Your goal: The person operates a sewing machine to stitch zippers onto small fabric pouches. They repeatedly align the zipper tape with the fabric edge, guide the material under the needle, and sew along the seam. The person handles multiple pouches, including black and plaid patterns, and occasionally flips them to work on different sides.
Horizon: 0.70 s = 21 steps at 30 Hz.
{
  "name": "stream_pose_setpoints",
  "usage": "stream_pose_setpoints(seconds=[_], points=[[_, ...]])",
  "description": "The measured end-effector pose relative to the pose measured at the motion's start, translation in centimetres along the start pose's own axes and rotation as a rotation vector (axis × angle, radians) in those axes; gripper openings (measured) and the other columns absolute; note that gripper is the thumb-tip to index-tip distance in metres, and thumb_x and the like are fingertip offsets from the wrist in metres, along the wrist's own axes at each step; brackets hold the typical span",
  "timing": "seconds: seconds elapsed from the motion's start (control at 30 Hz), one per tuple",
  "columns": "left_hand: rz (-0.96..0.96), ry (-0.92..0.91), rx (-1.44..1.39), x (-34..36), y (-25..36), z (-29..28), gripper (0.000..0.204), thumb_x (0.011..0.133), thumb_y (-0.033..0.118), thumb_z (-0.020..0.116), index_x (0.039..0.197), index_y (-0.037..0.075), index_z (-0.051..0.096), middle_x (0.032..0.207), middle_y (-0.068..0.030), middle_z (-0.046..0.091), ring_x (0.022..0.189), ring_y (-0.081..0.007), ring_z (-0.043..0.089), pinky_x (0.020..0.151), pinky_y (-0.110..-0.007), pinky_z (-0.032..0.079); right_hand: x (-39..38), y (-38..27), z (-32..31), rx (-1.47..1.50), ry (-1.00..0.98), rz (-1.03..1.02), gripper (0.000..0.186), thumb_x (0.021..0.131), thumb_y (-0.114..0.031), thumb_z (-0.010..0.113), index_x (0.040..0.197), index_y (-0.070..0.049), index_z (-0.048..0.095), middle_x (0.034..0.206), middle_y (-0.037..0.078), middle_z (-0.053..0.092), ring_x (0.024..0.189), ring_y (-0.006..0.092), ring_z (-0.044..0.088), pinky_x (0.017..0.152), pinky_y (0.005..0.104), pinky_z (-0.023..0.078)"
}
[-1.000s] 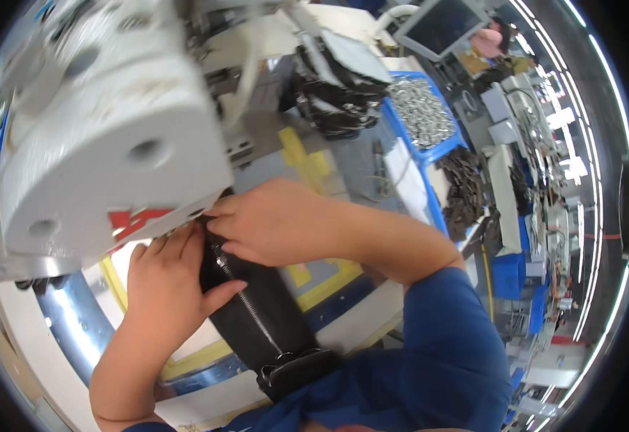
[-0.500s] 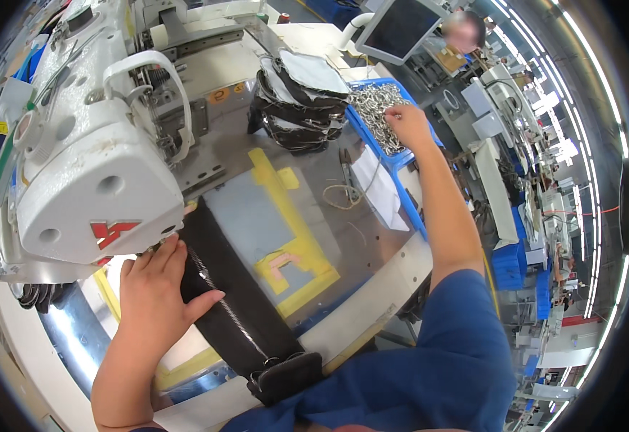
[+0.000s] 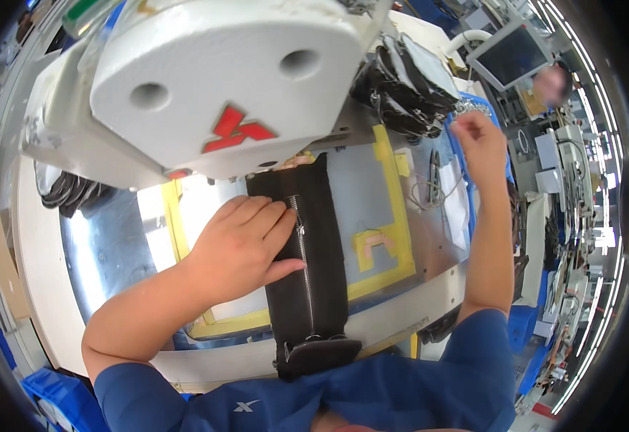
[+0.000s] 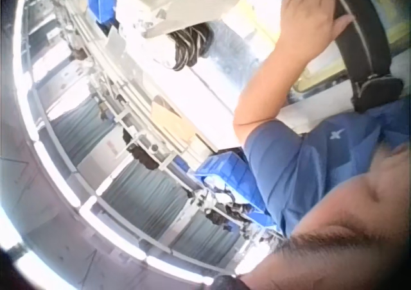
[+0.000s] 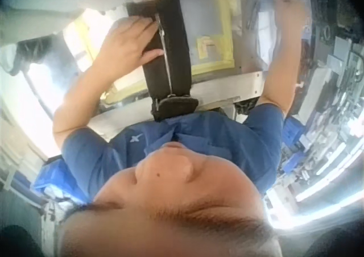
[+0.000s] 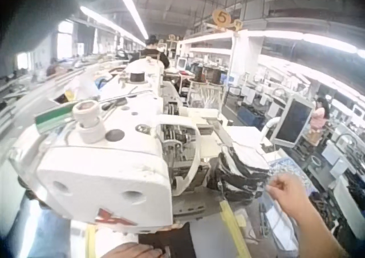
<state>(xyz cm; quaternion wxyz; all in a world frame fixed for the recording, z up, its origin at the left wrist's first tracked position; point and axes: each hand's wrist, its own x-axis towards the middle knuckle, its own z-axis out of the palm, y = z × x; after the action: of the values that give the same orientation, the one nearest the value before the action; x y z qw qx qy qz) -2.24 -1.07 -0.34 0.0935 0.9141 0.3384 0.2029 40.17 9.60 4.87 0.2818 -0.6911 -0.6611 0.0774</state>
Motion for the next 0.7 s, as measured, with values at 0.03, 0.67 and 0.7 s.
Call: stream_pose_setpoints(seconds=[0.03,0.67,0.7], points=[[-0.011,-0.005,0.011,-0.1,0.1,0.2,0.073,0.082,0.049,0.084,0.133,0.000,0.068,0.131,-0.0171,0.068,0.121,-0.0366,0.065,0.105,-0.049,0.051,-1.2,-3.3,1.3,0.119,-0.115,-0.014,0.012,0.092,-0.007,0.079,0.103,-0.002,0.076,0.088,0.004,0.075,0.081,0.0120,0.069,0.076,0.0297,0.055],[-0.105,-0.084,0.028,0.0,-0.2,0.2,0.086,0.085,0.061,0.077,0.142,-0.002,0.063,0.142,-0.0169,0.062,0.125,-0.0341,0.058,0.107,-0.046,0.045,-6.8,-14.5,10.7,0.251,-0.509,-0.734,0.013,0.091,-0.008,0.072,0.102,-0.002,0.075,0.098,0.012,0.072,0.086,0.0346,0.071,0.076,0.0431,0.060],[-0.100,-0.092,0.039,0.0,-0.1,0.2,0.087,0.085,0.061,0.077,0.142,-0.002,0.063,0.143,-0.0162,0.061,0.124,-0.0330,0.057,0.106,-0.045,0.045,-6.8,-14.4,10.8,0.231,-0.489,-0.749,0.012,0.091,-0.008,0.073,0.102,-0.002,0.076,0.097,0.013,0.073,0.084,0.0344,0.072,0.074,0.0425,0.059]])
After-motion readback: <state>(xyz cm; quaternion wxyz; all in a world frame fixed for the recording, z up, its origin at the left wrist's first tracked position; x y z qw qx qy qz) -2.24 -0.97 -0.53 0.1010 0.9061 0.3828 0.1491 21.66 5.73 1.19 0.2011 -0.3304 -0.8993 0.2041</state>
